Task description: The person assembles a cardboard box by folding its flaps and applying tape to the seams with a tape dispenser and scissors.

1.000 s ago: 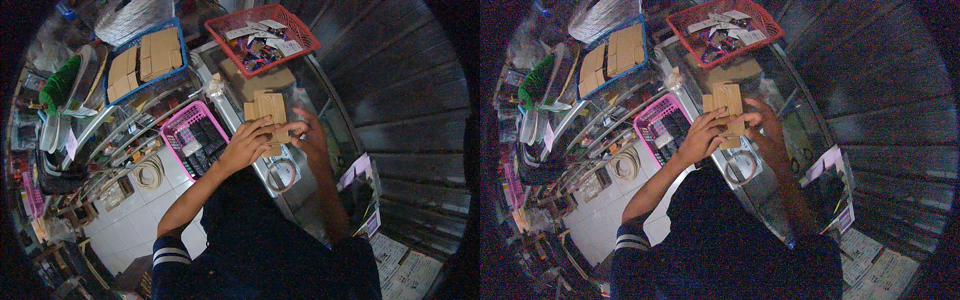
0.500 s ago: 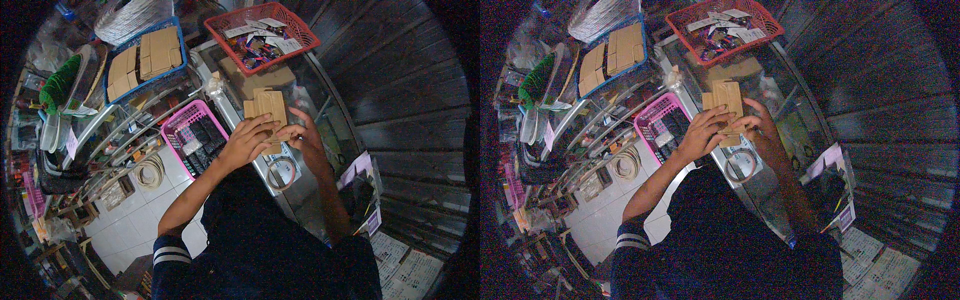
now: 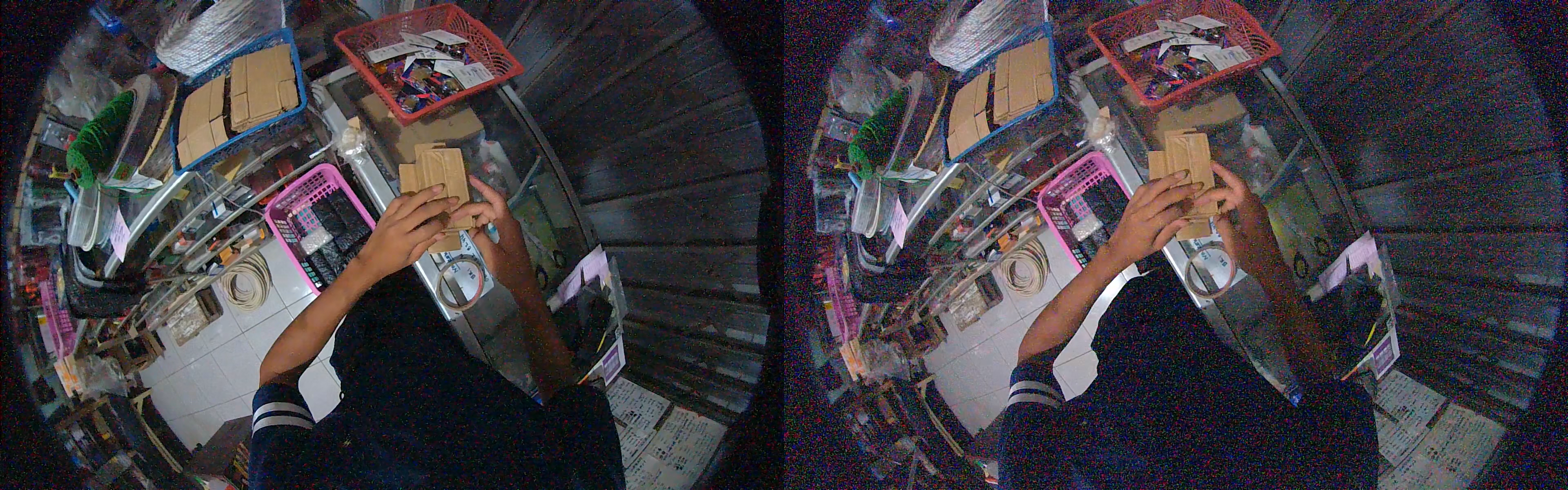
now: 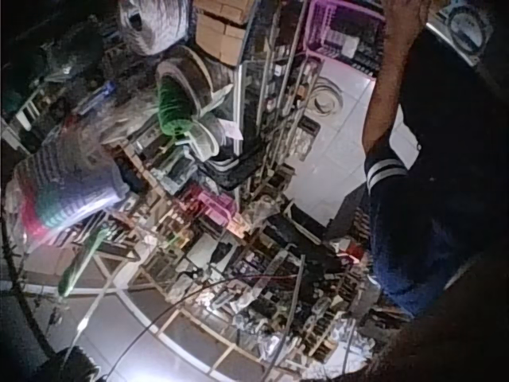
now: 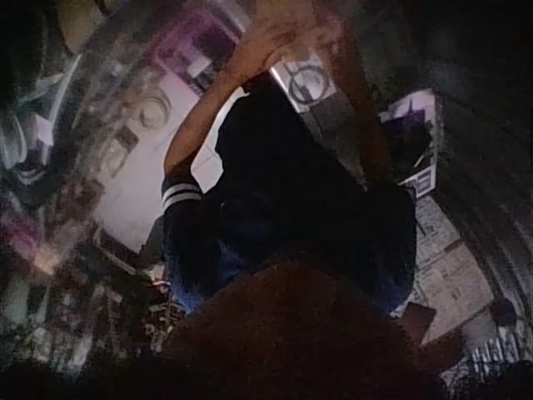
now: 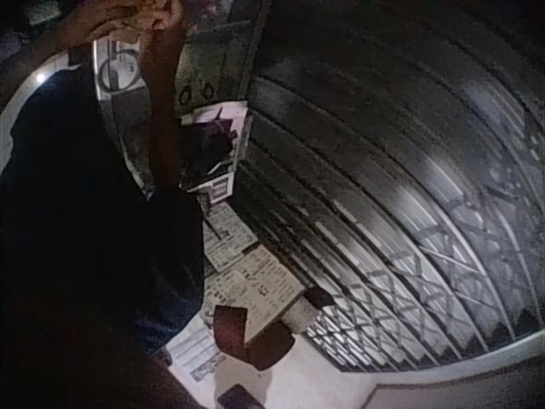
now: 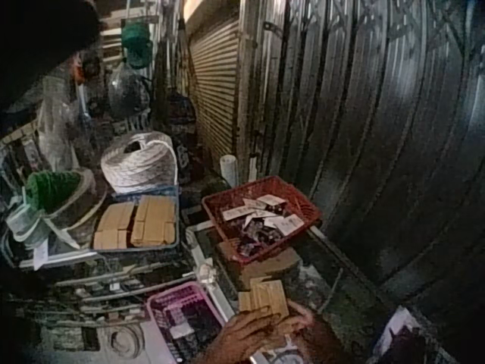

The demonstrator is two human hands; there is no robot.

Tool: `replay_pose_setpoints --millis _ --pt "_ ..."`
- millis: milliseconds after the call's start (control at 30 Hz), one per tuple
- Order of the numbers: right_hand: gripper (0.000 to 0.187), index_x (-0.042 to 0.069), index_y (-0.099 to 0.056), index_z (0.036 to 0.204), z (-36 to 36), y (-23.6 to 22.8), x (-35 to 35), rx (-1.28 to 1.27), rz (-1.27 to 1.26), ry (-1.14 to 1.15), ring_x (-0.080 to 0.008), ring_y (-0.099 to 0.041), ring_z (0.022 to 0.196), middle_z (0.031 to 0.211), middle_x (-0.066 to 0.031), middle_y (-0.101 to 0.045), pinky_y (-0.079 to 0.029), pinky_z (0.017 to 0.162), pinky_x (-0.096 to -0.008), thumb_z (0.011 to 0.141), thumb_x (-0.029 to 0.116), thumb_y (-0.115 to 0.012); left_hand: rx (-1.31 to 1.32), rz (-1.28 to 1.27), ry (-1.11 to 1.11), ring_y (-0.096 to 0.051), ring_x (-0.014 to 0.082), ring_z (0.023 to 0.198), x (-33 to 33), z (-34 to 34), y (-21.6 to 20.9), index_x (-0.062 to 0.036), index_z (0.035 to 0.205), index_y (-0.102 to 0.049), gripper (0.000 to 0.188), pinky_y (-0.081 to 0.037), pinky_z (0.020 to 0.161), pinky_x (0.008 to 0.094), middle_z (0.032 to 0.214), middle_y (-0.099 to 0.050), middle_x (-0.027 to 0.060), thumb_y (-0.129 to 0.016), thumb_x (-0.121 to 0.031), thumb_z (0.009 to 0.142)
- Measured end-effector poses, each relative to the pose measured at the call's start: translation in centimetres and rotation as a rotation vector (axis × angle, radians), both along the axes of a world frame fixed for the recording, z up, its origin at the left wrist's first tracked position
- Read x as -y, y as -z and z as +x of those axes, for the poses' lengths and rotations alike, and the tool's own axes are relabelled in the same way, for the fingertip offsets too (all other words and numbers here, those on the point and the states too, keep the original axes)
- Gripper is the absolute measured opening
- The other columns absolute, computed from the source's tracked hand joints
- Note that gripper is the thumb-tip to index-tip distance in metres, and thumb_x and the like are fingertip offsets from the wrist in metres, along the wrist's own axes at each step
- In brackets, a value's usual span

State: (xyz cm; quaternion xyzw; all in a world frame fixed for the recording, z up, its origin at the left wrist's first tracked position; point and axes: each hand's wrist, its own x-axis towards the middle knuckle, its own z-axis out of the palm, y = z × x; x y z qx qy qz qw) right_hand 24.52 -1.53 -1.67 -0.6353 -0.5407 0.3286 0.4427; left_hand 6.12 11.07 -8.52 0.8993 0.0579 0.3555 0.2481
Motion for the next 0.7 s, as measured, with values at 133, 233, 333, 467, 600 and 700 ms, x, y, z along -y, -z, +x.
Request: replay_pose_setpoints --millis 133,233,333,467,600,700 --pt "0.076 -0.001 -0.036 0.152 -0.3 -0.3 0.1 0.002 0.044 -0.007 -0.0222 -0.065 0.079 0.109 -0.0159 -0.071 -0.054 0.078 -0.0354 0.077 -0.005 -0.051 0.003 0.018 -0.006 -0.046 0.0323 0.142 0.0 0.1 0.2 -0.0097 0.114 -0.067 0.03 -0.044 0.105 0.0476 0.144 -0.058 0.0064 -0.074 -0.018 0.086" --pt "0.075 -0.001 -0.038 0.151 -0.5 -0.3 0.1 0.073 0.091 -0.015 -0.0229 -0.066 0.078 0.108 -0.0173 -0.071 -0.054 0.076 -0.0363 0.077 -0.005 -0.05 0.0 0.056 -0.003 -0.047 0.0343 0.141 -0.2 0.1 0.8 -0.0109 0.116 -0.067 0.031 -0.045 0.105 0.0494 0.146 -0.057 0.0074 -0.074 -0.018 0.086" --pt "0.073 -0.002 -0.04 0.149 -0.7 -0.6 0.1 0.084 0.073 0.014 -0.0236 -0.067 0.075 0.108 -0.0187 -0.072 -0.054 0.075 -0.0365 0.077 -0.006 -0.05 0.002 0.071 0.001 -0.048 0.0345 0.141 -0.2 0.3 0.6 -0.011 0.115 -0.067 0.03 -0.045 0.104 0.0499 0.145 -0.058 0.0076 -0.074 -0.017 0.086" --pt "0.07 -0.001 -0.043 0.148 -0.8 -0.4 0.0 0.116 0.132 0.007 -0.0238 -0.066 0.071 0.106 -0.0195 -0.073 -0.054 0.072 -0.0362 0.079 -0.005 -0.051 0.001 0.069 0.003 -0.047 0.0346 0.141 -0.2 0.1 0.4 -0.0109 0.115 -0.068 0.03 -0.045 0.104 0.0499 0.144 -0.058 0.0079 -0.074 -0.016 0.086" --pt "0.064 0.0 -0.048 0.145 -1.2 -0.8 0.3 0.179 0.056 0.023 -0.0296 -0.066 0.073 0.107 -0.0198 -0.073 -0.053 0.075 -0.0409 0.082 -0.001 -0.055 0.014 0.035 -0.003 -0.047 0.0347 0.142 0.0 0.1 0.5 -0.0108 0.115 -0.068 0.03 -0.045 0.103 0.0495 0.144 -0.058 0.0085 -0.074 -0.015 0.086" --pt "0.065 0.003 -0.048 0.147 -1.3 -0.4 0.9 0.556 0.192 0.001 -0.0226 -0.059 0.09 0.113 -0.0126 -0.069 -0.043 0.089 -0.0385 0.083 -0.008 -0.057 0.024 0.036 -0.009 -0.046 0.0335 0.142 0.1 0.1 0.3 -0.0102 0.113 -0.069 0.029 -0.045 0.102 0.048 0.143 -0.059 0.0087 -0.073 -0.013 0.084"
